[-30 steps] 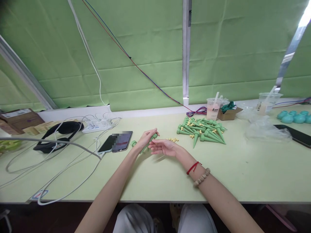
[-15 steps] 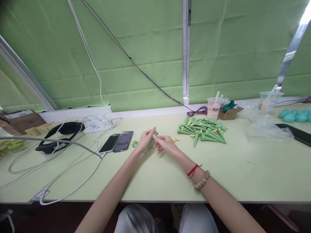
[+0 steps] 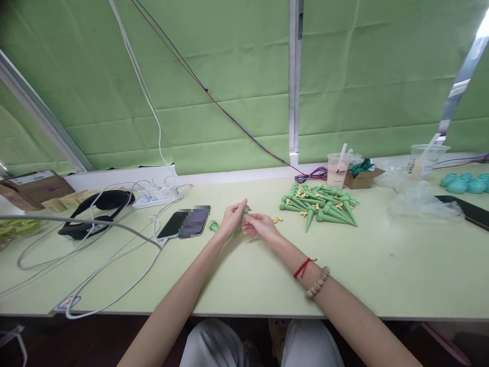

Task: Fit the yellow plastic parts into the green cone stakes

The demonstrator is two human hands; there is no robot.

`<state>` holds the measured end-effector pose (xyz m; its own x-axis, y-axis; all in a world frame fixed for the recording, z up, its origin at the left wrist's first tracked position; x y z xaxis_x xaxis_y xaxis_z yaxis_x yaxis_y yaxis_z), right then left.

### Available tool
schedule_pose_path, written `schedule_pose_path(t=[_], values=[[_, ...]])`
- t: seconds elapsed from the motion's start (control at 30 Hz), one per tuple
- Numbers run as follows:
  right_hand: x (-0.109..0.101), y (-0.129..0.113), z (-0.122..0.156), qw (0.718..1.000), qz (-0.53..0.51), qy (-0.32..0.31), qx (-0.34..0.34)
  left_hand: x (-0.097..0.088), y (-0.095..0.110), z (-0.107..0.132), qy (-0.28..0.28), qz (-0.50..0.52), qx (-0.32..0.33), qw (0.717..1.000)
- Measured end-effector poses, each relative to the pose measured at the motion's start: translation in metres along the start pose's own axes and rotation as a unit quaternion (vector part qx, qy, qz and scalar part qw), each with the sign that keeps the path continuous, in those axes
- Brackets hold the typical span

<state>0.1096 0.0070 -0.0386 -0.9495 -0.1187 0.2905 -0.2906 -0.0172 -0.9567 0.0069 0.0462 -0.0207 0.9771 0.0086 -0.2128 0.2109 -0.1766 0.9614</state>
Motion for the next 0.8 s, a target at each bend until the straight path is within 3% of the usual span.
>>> schedule_pose_path(t=[0.07,0.13,0.2,0.33,0.4,0.47,0.53,0.6,0.67,0.8], values=[[-0.001,-0.001,0.000,0.996,0.047,0.005,-0.079,0.001,0.001,0.001,-0.009,0.006,-0.019,1.000],[-0.002,-0.003,0.000,0.973,0.136,0.000,-0.187,0.002,0.000,0.003,-0.032,0.000,-0.064,0.997],[-0.003,-0.005,0.003,0.931,0.242,-0.012,-0.274,0.002,0.001,0.005,-0.057,-0.020,-0.098,0.993],[-0.006,-0.013,0.007,0.832,0.413,-0.044,-0.369,-0.006,0.007,0.008,-0.076,-0.069,-0.123,0.987],[-0.008,-0.020,0.008,0.815,0.419,-0.038,-0.397,-0.011,0.008,0.008,-0.056,-0.073,-0.130,0.987],[-0.013,-0.024,0.005,0.852,0.357,0.006,-0.384,-0.013,0.007,0.007,-0.020,-0.061,-0.129,0.990],[-0.020,-0.024,-0.001,0.904,0.276,0.057,-0.322,-0.013,0.006,0.006,0.024,-0.068,-0.108,0.992],[-0.026,-0.019,-0.006,0.928,0.263,0.084,-0.252,-0.012,0.007,0.006,0.078,-0.145,-0.065,0.984],[-0.031,-0.015,-0.009,0.905,0.354,0.085,-0.218,-0.012,0.009,0.007,0.134,-0.271,-0.031,0.953],[-0.042,-0.012,-0.010,0.806,0.549,0.082,-0.205,-0.023,0.008,0.006,0.183,-0.433,-0.069,0.880]])
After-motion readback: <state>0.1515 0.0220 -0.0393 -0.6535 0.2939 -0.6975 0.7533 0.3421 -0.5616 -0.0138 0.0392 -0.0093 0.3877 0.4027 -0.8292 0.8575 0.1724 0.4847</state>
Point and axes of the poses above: each hand's wrist, its own z-axis away from the middle knuckle, its own x-axis out of the palm, y = z × x, the point moved 3 cm from there along -z, towards the middle knuckle, and after that the axes turned 7 degrees about -x, right-handed, at the moved point
